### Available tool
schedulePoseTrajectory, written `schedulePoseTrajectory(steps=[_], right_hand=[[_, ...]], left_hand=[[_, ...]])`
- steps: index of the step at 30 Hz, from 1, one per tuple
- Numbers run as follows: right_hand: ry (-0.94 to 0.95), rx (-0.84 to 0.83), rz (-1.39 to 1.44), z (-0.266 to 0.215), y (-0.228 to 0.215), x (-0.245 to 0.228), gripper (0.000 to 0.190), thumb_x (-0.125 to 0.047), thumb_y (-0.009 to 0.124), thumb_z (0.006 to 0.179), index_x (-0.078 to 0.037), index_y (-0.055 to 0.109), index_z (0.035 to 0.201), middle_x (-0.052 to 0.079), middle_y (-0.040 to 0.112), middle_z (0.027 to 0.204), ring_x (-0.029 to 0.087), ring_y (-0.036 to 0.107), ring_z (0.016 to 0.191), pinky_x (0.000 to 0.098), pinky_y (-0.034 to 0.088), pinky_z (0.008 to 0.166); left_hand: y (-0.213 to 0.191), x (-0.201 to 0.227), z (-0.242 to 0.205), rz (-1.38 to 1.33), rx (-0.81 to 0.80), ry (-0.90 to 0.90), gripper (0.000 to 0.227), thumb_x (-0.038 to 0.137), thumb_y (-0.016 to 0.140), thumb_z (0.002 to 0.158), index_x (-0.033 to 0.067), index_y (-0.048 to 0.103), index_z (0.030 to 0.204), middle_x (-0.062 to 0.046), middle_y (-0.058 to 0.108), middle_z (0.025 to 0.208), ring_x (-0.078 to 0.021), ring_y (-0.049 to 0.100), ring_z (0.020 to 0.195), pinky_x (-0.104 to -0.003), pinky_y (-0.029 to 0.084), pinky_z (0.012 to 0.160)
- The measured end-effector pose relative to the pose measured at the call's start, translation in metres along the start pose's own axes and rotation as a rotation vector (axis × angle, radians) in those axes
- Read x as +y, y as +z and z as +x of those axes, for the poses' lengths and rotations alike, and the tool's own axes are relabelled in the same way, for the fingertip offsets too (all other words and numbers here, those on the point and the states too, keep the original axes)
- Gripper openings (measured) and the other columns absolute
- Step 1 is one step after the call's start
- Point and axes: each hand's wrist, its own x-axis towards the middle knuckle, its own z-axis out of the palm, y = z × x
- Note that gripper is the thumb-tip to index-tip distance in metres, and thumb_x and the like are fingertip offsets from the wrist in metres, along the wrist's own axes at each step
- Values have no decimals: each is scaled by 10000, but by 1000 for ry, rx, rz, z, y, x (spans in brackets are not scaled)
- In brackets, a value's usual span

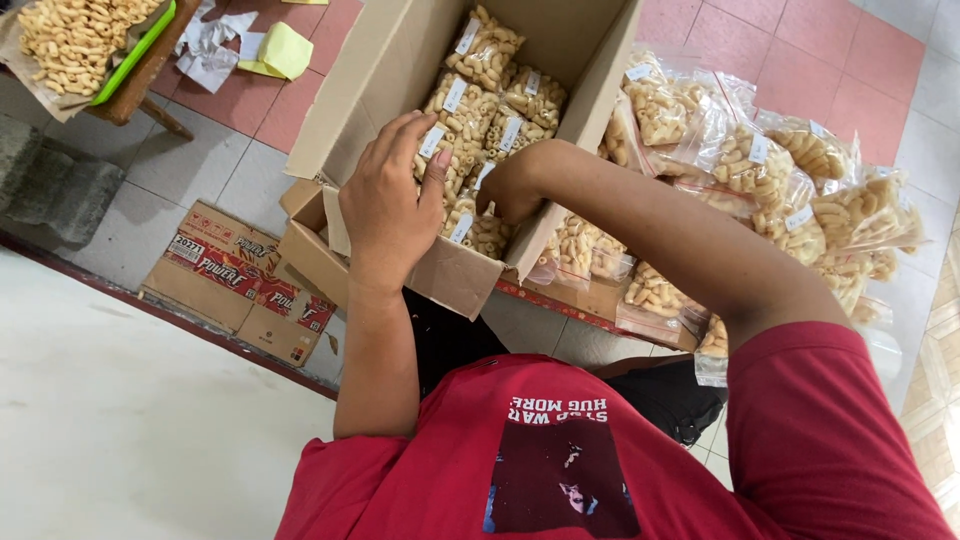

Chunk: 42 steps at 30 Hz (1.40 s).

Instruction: The person repeatedly picks up small plastic bags of snacks from a pile, inspects the labels, and places them into a cardboard box. The process is repeated for multiple bags.

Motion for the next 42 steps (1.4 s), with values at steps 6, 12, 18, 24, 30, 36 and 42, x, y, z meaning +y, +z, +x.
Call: schedulePoseTrajectory(steps=[6, 12, 18, 24, 30, 36, 42], right_hand=[[25, 537, 140, -82, -35, -43, 329, -150, 529, 946, 62, 721, 1107, 331, 733, 982, 524, 718, 985, 626, 582, 808], [-400, 1101, 230, -163, 6, -34, 262, -126, 540, 1081, 6, 604, 1298, 185, 729, 1189, 333, 721, 1002, 480, 543, 819], [-316, 1280, 417, -219, 78, -7, 238, 14, 583, 1059, 12, 610, 1295, 172, 720, 1183, 291, 715, 998, 394, 566, 908], [-112, 1399, 518, -262, 138, 6, 211, -59, 606, 1081, 54, 670, 1247, 201, 730, 1171, 320, 730, 1066, 403, 611, 898], [25, 1576, 854, -266, 220, 35, 239, -44, 654, 1061, -6, 691, 1294, 157, 748, 1092, 284, 750, 987, 393, 573, 875], [291, 1583, 1028, -229, 294, 39, 221, -38, 674, 1027, -62, 729, 1240, 136, 757, 1017, 225, 701, 830, 317, 518, 706], [424, 1320, 1155, -205, 322, 26, 264, -121, 685, 973, -50, 731, 1223, 231, 752, 1100, 401, 745, 885, 467, 570, 718]], left_hand=[[1, 7, -2, -31, 36, 10, 326, 263, 498, 1129, 68, 602, 1368, -185, 617, 1321, -411, 650, 1207, -537, 518, 969], [18, 32, -5, -252, 82, 174, 327, 252, 488, 1113, 37, 617, 1323, -136, 638, 1367, -348, 617, 1280, -453, 482, 1038], [54, 87, -9, -475, -62, 319, 329, 250, 541, 1095, 9, 632, 1300, -164, 645, 1345, -322, 616, 1303, -430, 470, 1100], [102, 120, -18, -479, -273, 348, 425, 392, 516, 1077, 92, 596, 1367, -160, 627, 1410, -340, 585, 1341, -523, 467, 1147], [156, 142, -40, -709, -424, 435, 308, 241, 590, 1079, 37, 632, 1305, -240, 645, 1237, -504, 634, 1207, -618, 496, 1028], [232, 114, -80, -601, -729, 188, 335, 250, 626, 1043, 46, 651, 1309, -238, 592, 1340, -494, 590, 1286, -571, 493, 1065], [259, 116, -102, -335, -903, 231, 536, 123, 824, 826, 21, 638, 1318, -264, 530, 1414, -506, 543, 1337, -566, 487, 1091]])
